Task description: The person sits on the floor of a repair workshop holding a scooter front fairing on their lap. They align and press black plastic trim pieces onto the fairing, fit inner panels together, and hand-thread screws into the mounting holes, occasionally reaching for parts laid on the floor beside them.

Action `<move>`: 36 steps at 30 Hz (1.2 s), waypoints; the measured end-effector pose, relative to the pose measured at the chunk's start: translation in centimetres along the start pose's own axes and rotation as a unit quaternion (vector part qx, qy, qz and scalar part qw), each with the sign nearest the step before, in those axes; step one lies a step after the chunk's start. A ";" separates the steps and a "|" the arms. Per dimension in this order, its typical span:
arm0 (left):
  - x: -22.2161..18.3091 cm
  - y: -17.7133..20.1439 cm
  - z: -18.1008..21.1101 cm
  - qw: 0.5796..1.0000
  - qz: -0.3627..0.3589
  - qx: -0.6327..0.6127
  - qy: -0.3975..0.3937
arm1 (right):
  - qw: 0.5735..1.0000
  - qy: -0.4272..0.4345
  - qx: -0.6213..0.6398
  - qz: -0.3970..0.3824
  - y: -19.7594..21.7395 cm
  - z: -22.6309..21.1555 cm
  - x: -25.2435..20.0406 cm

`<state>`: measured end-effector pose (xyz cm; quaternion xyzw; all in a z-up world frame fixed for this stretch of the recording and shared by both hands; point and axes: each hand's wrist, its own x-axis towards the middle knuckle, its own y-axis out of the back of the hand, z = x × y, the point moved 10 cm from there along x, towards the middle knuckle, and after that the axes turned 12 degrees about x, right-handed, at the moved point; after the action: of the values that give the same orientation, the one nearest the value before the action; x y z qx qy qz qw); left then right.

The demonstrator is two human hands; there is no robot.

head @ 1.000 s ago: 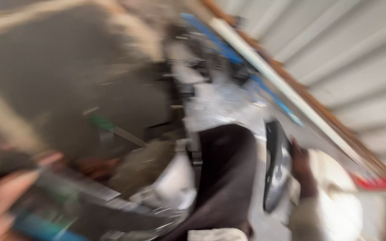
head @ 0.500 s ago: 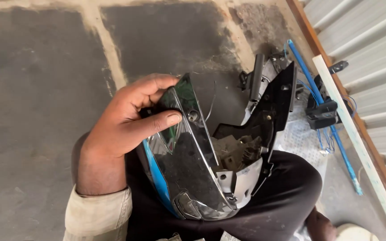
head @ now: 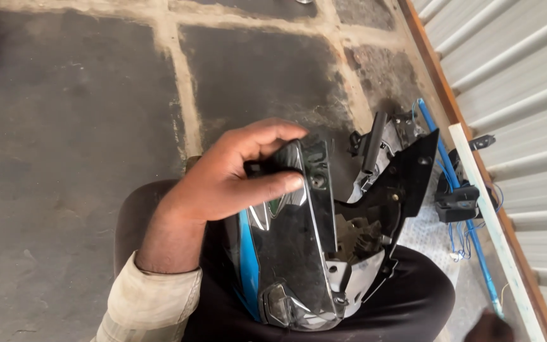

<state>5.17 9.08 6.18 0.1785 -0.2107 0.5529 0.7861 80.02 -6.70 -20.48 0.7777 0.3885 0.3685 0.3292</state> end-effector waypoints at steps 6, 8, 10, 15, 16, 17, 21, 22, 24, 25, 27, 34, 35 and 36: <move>-0.1 -0.9 1.8 1.000 0.005 -0.003 -0.008 | 0.964 0.116 0.166 0.174 7.1 -37.5 3.9; -0.2 -0.7 1.7 0.999 0.021 0.025 0.003 | 0.876 0.209 0.433 0.036 4.4 -43.8 3.8; -0.5 -0.6 2.1 0.999 0.030 0.038 -0.002 | 0.873 0.230 0.421 -0.085 1.8 -53.4 2.0; -0.9 0.2 3.4 0.996 0.059 0.065 -0.024 | 0.735 0.247 0.535 -0.336 -4.3 -65.3 -3.6; -0.9 0.4 3.4 0.996 0.062 0.063 -0.016 | 0.710 0.216 0.558 -0.371 -5.2 -65.5 -4.2; -0.9 0.6 3.4 0.996 0.065 0.060 -0.009 | 0.683 0.184 0.579 -0.405 -6.2 -65.8 -4.8; -0.7 0.9 3.3 0.996 0.074 0.054 0.000 | 0.679 0.173 0.609 -0.373 -7.8 -63.7 -3.8; -0.7 1.0 3.4 0.995 0.078 0.059 0.003 | 0.648 0.138 0.639 -0.390 -8.2 -63.5 -3.7; -0.6 1.0 3.4 0.995 0.081 0.062 0.008 | 0.617 0.100 0.668 -0.404 -8.9 -63.1 -3.4; -0.5 1.0 3.3 0.994 0.083 0.066 0.015 | 0.573 0.076 0.691 -0.433 -9.3 -63.0 -3.6; -0.6 0.9 3.1 0.994 0.083 0.071 0.021 | 0.528 0.053 0.712 -0.460 -9.7 -63.1 -3.7; -0.6 1.0 2.6 0.989 0.106 0.094 0.038 | 0.559 0.046 0.715 -0.418 -9.5 -62.6 -3.7; -0.6 1.0 2.6 0.989 0.105 0.098 0.036 | 0.571 0.043 0.717 -0.397 -9.4 -62.4 -3.4; -0.5 1.0 2.6 0.989 0.104 0.097 0.035 | 0.572 0.044 0.717 -0.396 -9.3 -62.3 -3.5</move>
<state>3.69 7.66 8.13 0.2120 -0.1461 0.6558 0.7097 23.51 8.93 2.85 0.5108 0.8089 -0.1640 -0.2406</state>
